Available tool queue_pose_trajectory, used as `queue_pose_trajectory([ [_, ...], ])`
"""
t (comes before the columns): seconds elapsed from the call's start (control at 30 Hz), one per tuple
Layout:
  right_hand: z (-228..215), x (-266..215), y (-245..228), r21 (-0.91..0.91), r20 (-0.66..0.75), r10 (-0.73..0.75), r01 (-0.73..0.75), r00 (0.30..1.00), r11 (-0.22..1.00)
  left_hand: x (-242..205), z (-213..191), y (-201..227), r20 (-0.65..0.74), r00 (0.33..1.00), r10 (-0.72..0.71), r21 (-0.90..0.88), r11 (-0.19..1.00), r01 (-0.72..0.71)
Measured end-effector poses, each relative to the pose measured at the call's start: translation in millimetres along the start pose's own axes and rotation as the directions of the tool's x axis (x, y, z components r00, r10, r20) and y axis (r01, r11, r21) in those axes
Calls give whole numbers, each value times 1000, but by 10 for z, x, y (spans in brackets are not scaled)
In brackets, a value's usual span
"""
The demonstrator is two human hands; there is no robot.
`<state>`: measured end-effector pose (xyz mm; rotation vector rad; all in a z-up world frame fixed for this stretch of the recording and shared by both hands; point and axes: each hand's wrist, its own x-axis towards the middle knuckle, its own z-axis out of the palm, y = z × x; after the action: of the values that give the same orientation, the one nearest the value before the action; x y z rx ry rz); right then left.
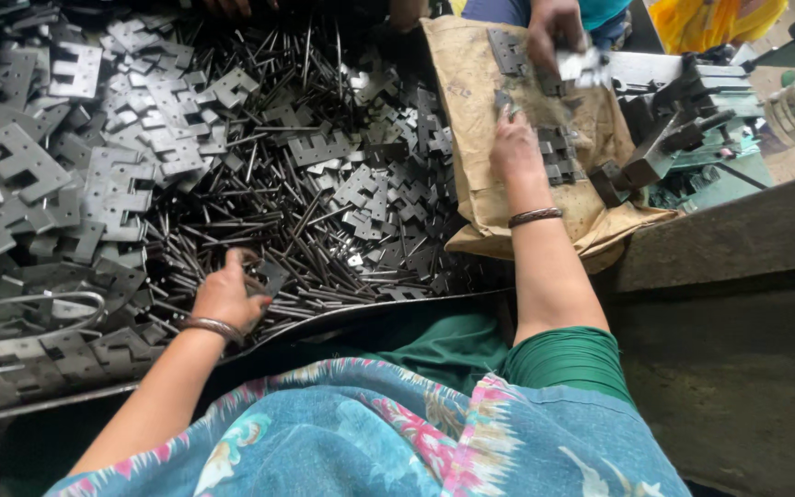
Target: The person sits on the floor with a large metal bin on their lap and sorts small metal brackets and pins by hand. They repeatedly pick up brackets, separate them from pins, and place the brackets into a paper bag on the table.
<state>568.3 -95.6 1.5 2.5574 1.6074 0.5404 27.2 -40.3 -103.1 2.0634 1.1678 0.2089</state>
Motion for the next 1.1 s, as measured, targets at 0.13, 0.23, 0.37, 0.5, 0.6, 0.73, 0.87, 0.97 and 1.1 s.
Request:
queue_pose_trajectory([
  [0.13, -366, -207, -440, 52, -96, -113, 118, 989, 992, 37, 34, -266, -147, 985, 87, -820, 546, -170],
  [0.23, -523, -531, -1174, 443, -1, -241, 216, 971, 870, -46, -262, -394, 71, 997, 29, -959, -272, 76],
  [0.37, -479, -849, -2093, 566, 70, -499, 377, 864, 733, 78, -670, -155, -63, 998, 2, -869, -492, -54],
  [0.5, -274, -894, -2332, 435, 263, -465, 326, 846, 839, 135, -517, 170, -247, 969, 22, -576, 800, -165],
  [0.6, -98, -933, -2281, 462, 282, -436, 277, 854, 842, -6, -143, 228, 42, 999, -7, 335, 942, -8],
  [0.73, 11, -899, -2128, 448, 175, -417, 305, 892, 840, -97, 129, 116, 20, 981, 193, 518, 837, -176],
  [0.87, -178, -870, -2003, 529, 10, -270, 224, 963, 819, -143, 79, 42, 134, 971, 196, 547, 803, -238],
  [0.97, -467, -981, -1894, 758, -13, -193, 135, 981, 638, -235, -21, 62, 194, 944, 266, 564, 757, -329],
  [1.1, -667, -1229, -1969, 951, 298, -154, -279, 942, 132, -333, -43, 54, 80, 913, 400, 647, 676, -353],
])
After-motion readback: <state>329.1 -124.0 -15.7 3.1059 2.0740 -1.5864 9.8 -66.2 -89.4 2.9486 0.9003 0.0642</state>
